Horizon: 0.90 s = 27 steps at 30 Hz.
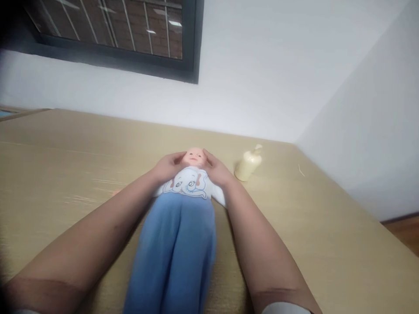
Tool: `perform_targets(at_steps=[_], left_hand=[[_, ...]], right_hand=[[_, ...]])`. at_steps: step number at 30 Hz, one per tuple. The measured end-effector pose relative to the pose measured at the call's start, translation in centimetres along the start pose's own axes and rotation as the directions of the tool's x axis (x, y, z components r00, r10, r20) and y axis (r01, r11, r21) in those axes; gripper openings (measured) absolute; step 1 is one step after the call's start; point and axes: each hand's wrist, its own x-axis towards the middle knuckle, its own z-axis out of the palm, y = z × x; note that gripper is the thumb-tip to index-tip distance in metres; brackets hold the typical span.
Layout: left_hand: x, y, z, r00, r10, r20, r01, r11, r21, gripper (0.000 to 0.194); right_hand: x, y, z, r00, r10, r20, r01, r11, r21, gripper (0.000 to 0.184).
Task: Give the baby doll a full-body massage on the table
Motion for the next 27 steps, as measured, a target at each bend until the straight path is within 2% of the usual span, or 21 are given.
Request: perform_targets(at_steps=[4,6,8,10,13,15,17,22,27], left_hand=[[0.0,-0.7,0.1,1.0,-0.021,0.022,0.025,0.981,-0.191,0.056],[0.1,-0.9,0.3,0.997,-0.073,0.014,0.074,0.947,-0.313,0.056],[0.1,-1.0,0.4,0.995,-0.095,0.022,0.097,0.93,-0.355,0.058],[0.2,-1.0,0.4,0.997,-0.074,0.038,0.082,0.961,-0.263,0.06],[0.3,-0.7,0.5,0.998,-0.047,0.03,0.048,0.997,-0.054,0.059],[0.4,-0.7,0.4,0.999,-0.041,0.027,0.041,0.999,0.008,0.057],[0.4,-0.7,0.3,0.999,-0.032,0.029,0.031,0.998,0.047,0.055],[0.7,-0.8,0.0,0.999,0.022,0.031,-0.025,0.996,0.084,0.053],[0.4,-0.6,-0.1,0.999,0.011,0.044,-0.011,1.0,-0.009,0.058]], right_hand=[[0.6,1.2,-0.2,1.0,-0.027,0.007,0.026,0.987,0.158,0.077],[0.8,1.3,-0.1,0.999,-0.047,-0.02,0.049,0.986,0.159,0.072],[0.7,1.0,0.1,0.997,-0.057,-0.048,0.062,0.993,0.102,0.069],[0.5,0.4,0.4,0.997,-0.051,-0.061,0.054,0.998,0.044,0.074],[0.1,-0.4,0.9,0.998,-0.021,-0.053,0.022,1.0,0.02,0.094],[-0.1,-0.7,1.1,0.999,-0.015,-0.045,0.016,1.0,0.024,0.102],[-0.1,-0.9,1.2,0.999,-0.023,-0.046,0.024,0.999,0.021,0.103],[-0.2,-1.1,1.0,0.998,-0.018,-0.063,0.016,1.0,-0.022,0.095],[-0.2,-0.8,0.5,0.999,-0.033,-0.019,0.033,0.999,0.019,0.088]])
